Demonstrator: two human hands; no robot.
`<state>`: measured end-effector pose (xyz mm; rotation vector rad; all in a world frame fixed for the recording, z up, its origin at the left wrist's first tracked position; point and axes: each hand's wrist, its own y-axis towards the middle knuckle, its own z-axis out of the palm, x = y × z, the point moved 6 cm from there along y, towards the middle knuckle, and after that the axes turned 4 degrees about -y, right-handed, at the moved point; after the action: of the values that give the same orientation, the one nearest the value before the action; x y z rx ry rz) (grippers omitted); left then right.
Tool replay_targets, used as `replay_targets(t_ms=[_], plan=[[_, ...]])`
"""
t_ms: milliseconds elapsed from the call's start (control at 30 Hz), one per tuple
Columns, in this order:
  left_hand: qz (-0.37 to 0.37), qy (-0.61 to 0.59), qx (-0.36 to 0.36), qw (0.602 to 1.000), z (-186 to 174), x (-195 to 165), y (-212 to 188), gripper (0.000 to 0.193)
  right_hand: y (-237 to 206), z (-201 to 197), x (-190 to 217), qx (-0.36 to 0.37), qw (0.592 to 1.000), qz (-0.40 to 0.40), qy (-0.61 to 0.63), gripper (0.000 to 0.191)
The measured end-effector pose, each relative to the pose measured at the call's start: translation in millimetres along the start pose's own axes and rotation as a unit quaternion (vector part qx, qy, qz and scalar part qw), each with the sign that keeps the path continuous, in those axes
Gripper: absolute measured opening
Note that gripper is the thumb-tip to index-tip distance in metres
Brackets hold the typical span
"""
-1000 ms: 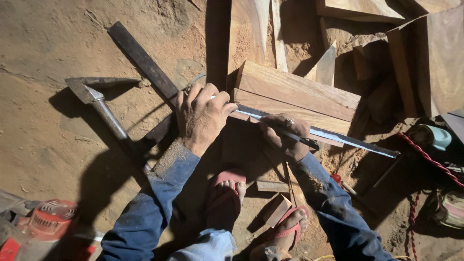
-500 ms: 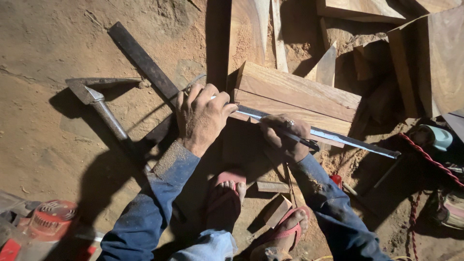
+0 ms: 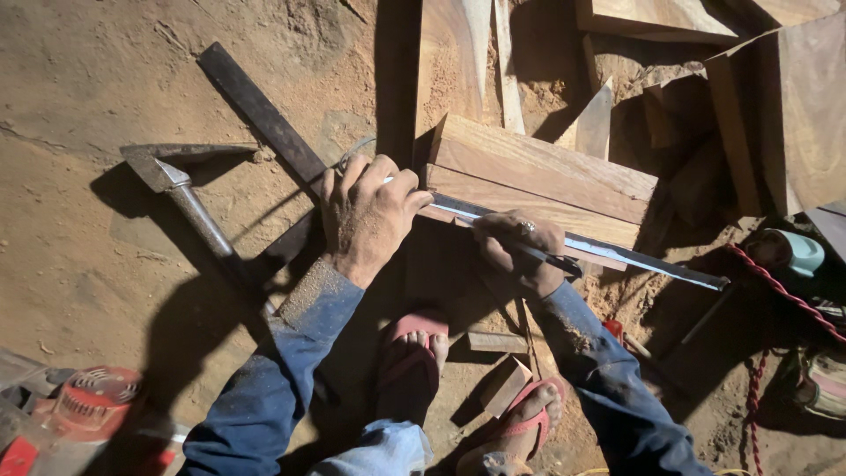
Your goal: The person sits on the ground in a woodworking shop and measures wooden blocks with a tape measure. They use an L-shaped square and a pencil to mark straight lines across the wood pieces, repositioning the square and wood to mark multiple pieces.
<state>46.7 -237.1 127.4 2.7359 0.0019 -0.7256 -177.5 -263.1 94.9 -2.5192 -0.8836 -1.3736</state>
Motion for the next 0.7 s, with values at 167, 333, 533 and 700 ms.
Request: replay_targets(t_ms=[167, 333, 533, 700], plan=[[0.006, 0.003, -0.003, 1.0, -1, -1, 0, 0.025, -2, 1, -4, -0.02, 1.0, 0.024, -0.001, 0.021], [0.0, -0.004, 0.002, 1.0, -4, -2, 2, 0.026, 1, -1, 2, -0.008, 1.0, 0.008, -0.006, 0.021], [-0.005, -0.029, -0.024, 0.999, 3, 4, -6, 0.024, -1, -24, 22, -0.053, 0.988, 0.099, 0.11, 0.02], [-0.077, -0.203, -0.022, 0.976, 29, 34, -10, 0.023, -16, -62, 59, -0.156, 0.976, 0.069, 0.138, 0.017]])
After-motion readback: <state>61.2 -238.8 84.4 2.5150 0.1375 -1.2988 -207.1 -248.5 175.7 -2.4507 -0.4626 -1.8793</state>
